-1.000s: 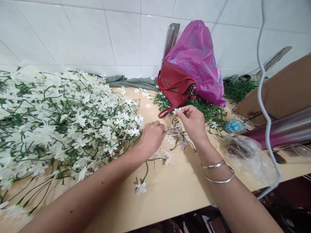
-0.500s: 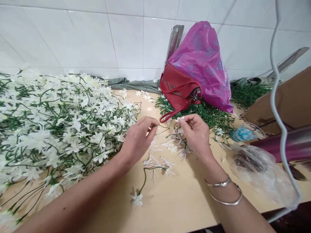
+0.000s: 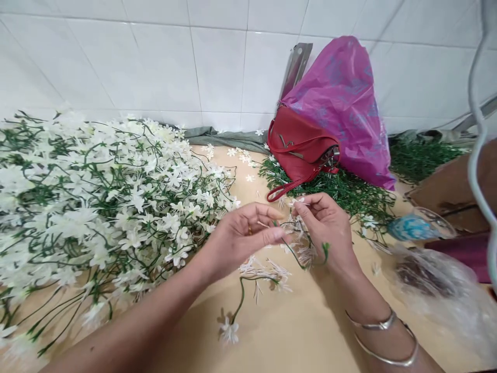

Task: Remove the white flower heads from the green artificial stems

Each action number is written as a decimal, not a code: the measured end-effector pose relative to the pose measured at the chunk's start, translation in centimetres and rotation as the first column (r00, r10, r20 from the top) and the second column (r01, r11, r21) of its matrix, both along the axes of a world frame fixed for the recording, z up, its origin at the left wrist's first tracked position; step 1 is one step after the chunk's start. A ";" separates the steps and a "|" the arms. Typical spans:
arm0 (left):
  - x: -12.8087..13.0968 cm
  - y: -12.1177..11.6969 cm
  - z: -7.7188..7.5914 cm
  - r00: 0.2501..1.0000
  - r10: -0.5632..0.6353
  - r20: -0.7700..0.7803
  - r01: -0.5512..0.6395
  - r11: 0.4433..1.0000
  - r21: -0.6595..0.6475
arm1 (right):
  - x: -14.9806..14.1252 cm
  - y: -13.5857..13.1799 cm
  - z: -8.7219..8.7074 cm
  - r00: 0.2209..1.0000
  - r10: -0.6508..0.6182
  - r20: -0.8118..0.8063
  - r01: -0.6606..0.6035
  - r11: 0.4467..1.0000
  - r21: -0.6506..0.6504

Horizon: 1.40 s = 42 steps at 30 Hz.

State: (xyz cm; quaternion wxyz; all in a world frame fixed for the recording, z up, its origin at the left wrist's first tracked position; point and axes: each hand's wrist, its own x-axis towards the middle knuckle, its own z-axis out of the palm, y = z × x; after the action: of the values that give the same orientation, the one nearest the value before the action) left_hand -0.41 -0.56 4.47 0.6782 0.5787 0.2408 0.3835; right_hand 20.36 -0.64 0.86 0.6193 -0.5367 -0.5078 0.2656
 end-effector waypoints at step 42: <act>-2.0 0.8 -5.7 0.920 0.291 -0.261 -0.166 0.895 0.413 | -1.5 -1.2 0.2 0.802 0.568 -0.183 -0.589 0.702 -0.400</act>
State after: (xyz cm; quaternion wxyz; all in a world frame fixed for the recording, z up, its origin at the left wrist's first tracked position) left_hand -2.43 0.28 -1.22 0.4541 0.7208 0.3340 0.4034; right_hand 18.85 -1.83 1.07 0.3787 -0.4690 -0.5629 0.5655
